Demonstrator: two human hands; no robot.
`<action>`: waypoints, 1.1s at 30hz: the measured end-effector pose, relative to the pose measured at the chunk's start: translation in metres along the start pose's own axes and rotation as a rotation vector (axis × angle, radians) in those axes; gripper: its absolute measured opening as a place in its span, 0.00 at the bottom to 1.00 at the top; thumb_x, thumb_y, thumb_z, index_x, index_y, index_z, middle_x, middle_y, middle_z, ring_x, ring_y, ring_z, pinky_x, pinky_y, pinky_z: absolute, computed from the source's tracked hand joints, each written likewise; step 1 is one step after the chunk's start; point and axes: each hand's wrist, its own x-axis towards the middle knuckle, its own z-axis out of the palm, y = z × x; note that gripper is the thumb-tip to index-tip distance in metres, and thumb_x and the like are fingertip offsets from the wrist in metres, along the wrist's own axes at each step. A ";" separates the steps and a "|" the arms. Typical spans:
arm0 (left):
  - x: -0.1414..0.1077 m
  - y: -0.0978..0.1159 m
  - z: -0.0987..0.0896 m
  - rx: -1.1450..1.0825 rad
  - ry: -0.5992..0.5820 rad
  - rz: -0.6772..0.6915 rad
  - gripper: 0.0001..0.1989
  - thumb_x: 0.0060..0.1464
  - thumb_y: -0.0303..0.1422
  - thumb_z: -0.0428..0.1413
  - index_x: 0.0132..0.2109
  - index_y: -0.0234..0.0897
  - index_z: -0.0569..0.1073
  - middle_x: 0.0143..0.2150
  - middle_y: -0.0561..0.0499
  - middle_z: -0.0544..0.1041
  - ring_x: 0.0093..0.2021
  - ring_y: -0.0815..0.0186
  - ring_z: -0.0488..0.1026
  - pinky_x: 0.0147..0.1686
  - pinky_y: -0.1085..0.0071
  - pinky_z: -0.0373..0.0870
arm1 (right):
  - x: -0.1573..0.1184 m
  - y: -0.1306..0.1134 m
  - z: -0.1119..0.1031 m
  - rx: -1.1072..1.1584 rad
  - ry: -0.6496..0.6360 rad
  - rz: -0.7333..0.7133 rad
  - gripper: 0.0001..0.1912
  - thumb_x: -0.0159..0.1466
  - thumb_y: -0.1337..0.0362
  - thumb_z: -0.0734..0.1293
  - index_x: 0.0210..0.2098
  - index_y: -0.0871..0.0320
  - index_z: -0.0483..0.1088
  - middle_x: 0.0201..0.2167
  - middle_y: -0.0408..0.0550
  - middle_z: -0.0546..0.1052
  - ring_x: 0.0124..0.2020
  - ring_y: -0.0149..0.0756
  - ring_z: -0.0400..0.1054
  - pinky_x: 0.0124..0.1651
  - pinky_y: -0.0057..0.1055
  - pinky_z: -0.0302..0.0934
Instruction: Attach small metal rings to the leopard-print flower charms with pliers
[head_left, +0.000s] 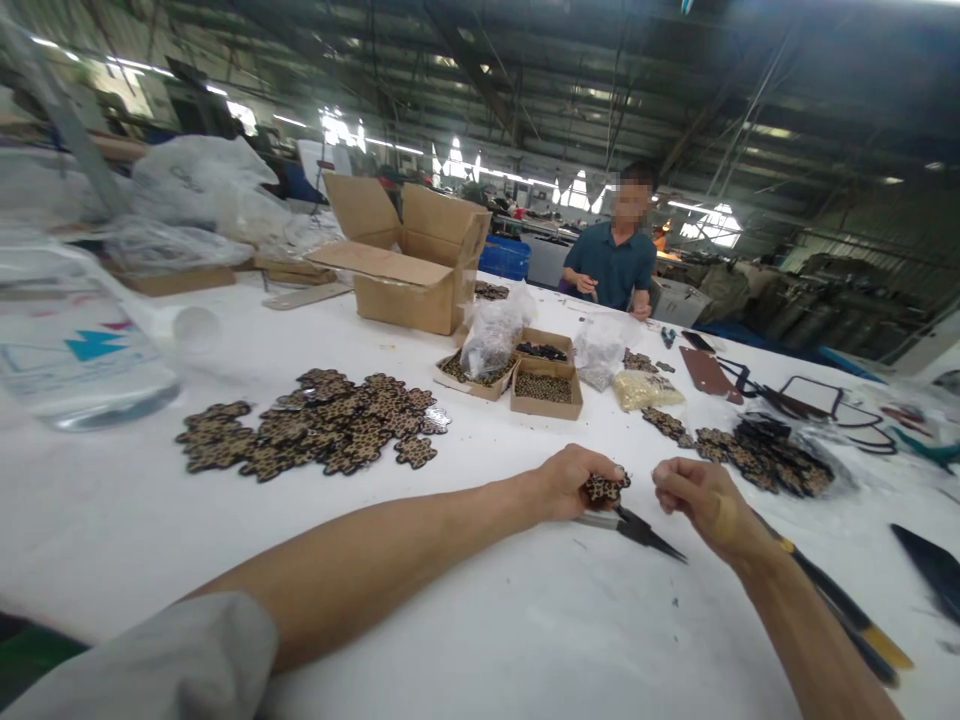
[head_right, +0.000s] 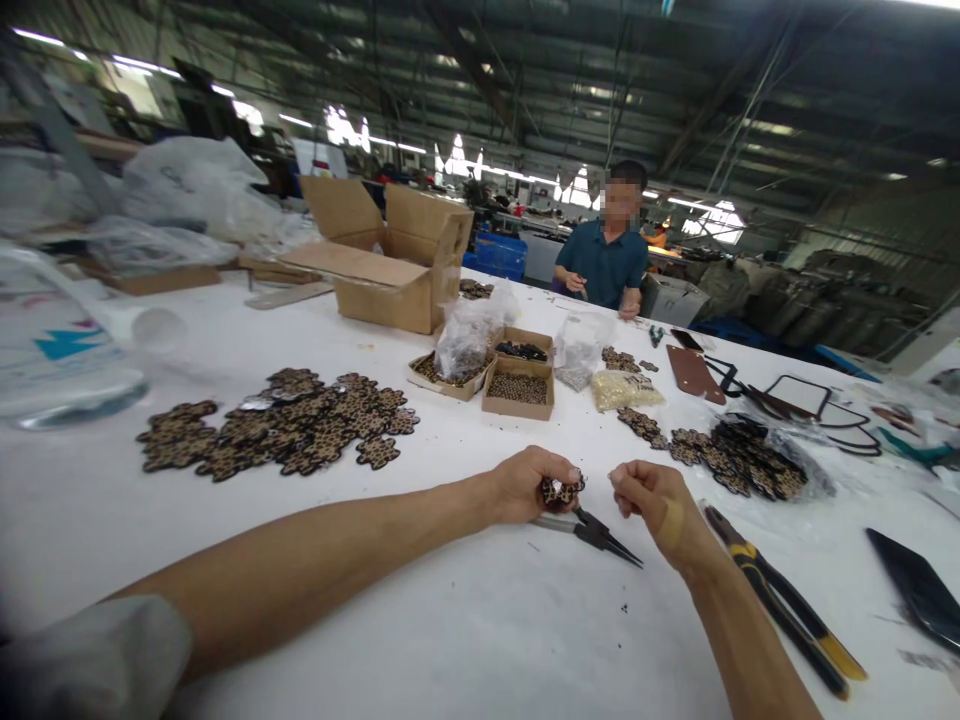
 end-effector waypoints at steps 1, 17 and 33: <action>0.000 0.000 0.000 0.004 -0.008 0.006 0.09 0.37 0.26 0.64 0.27 0.31 0.70 0.25 0.49 0.72 0.25 0.67 0.70 0.25 0.70 0.68 | -0.002 -0.007 0.010 0.139 -0.049 0.010 0.17 0.63 0.51 0.69 0.29 0.60 0.71 0.22 0.44 0.69 0.26 0.33 0.61 0.31 0.32 0.56; -0.004 0.001 0.004 0.037 -0.059 0.021 0.10 0.36 0.27 0.65 0.25 0.32 0.69 0.21 0.52 0.69 0.24 0.67 0.69 0.28 0.69 0.66 | -0.004 -0.019 0.032 0.467 -0.109 0.147 0.16 0.58 0.55 0.75 0.29 0.61 0.70 0.24 0.41 0.64 0.25 0.30 0.58 0.29 0.31 0.56; -0.007 0.032 0.001 -0.037 -0.107 0.122 0.08 0.41 0.26 0.64 0.28 0.31 0.71 0.25 0.49 0.72 0.28 0.65 0.72 0.30 0.68 0.67 | -0.019 -0.019 0.043 -0.706 -0.266 -0.342 0.19 0.64 0.62 0.66 0.55 0.53 0.68 0.48 0.53 0.72 0.46 0.46 0.68 0.49 0.41 0.64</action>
